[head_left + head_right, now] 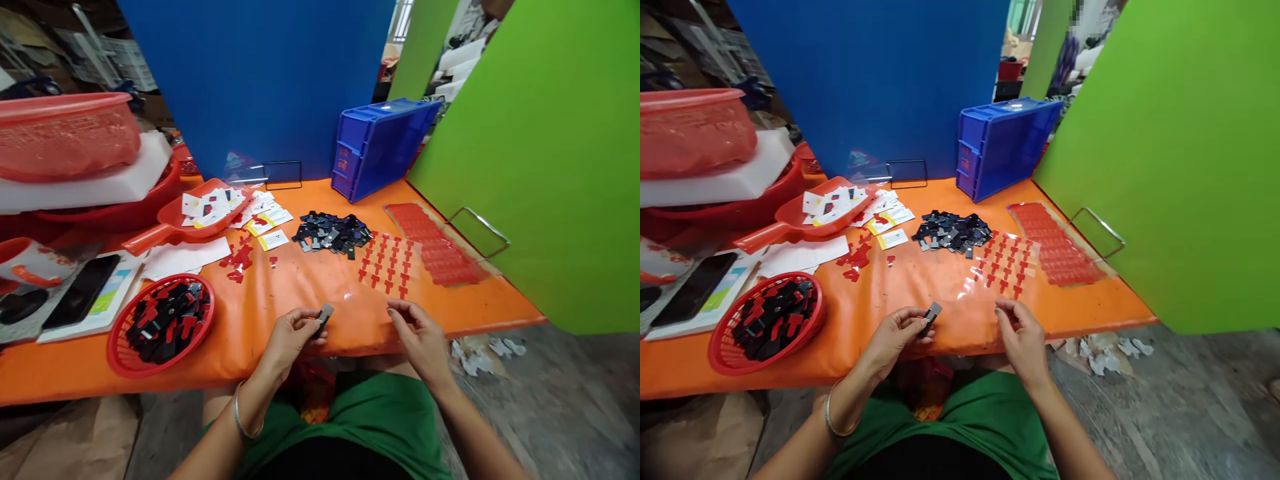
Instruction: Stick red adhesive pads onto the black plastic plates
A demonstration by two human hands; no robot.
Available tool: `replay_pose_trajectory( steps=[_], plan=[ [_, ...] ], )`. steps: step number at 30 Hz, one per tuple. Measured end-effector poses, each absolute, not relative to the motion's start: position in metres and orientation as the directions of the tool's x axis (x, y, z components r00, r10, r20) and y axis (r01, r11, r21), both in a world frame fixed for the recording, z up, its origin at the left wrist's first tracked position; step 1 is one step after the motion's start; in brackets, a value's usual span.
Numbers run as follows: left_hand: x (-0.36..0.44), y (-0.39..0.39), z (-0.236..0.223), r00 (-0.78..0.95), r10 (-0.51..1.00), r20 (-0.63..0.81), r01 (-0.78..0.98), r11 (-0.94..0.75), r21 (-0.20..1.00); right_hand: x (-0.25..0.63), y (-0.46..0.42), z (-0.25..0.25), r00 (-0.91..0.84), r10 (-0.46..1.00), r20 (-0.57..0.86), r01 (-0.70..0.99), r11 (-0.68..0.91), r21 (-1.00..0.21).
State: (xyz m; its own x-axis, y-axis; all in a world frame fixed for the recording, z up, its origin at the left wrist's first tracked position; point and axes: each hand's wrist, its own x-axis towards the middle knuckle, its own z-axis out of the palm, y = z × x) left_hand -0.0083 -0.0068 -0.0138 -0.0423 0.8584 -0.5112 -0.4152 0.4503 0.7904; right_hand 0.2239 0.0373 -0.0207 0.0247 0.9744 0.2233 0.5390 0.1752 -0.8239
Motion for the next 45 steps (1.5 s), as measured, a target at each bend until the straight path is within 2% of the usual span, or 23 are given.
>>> replay_pose_trajectory(
  steps=[4, 12, 20, 25, 29, 32, 38, 41, 45],
  plan=[
    [0.001, -0.004, -0.011, -0.026, 0.870, -0.493, -0.376, 0.448, 0.811, 0.266, 0.040, -0.024, 0.038, 0.988, 0.148, 0.618, 0.093, -0.780],
    [0.045, 0.013, -0.009, 0.126, 0.892, -0.434, -0.282, 0.452, 0.847, 0.268, 0.042, -0.036, -0.021, 0.986, 0.163, 0.769, 0.121, -0.628],
    [0.086, 0.045, -0.017, 0.148, 0.900, -0.410, -0.318, 0.436, 0.842, 0.268, 0.059, -0.033, -0.111, 0.993, 0.030, 0.852, 0.111, -0.511],
    [0.101, 0.055, -0.023, 0.147, 0.889, -0.435, -0.333, 0.458, 0.824, 0.263, 0.047, -0.038, -0.073, 0.986, 0.148, 0.897, 0.130, -0.422],
    [0.107, 0.058, -0.025, 0.156, 0.881, -0.447, -0.346, 0.473, 0.810, 0.257, 0.039, -0.044, -0.109, 0.972, 0.210, 0.916, 0.180, -0.359],
    [0.108, 0.060, -0.024, 0.154, 0.867, -0.475, -0.346, 0.497, 0.796, 0.256, 0.041, -0.043, -0.102, 0.971, 0.217, 0.892, 0.186, -0.413],
    [0.108, 0.064, -0.023, 0.150, 0.837, -0.526, -0.293, 0.546, 0.785, 0.262, 0.040, -0.032, -0.073, 0.964, 0.256, 0.742, 0.224, -0.632],
    [0.108, 0.063, -0.025, 0.139, 0.842, -0.522, -0.296, 0.538, 0.789, 0.269, 0.036, -0.029, -0.005, 0.978, 0.207, 0.621, 0.165, -0.766],
    [0.109, 0.064, -0.026, 0.134, 0.845, -0.517, -0.303, 0.532, 0.791, 0.278, 0.034, -0.024, 0.170, 0.978, 0.118, 0.377, 0.046, -0.925]
  ],
)
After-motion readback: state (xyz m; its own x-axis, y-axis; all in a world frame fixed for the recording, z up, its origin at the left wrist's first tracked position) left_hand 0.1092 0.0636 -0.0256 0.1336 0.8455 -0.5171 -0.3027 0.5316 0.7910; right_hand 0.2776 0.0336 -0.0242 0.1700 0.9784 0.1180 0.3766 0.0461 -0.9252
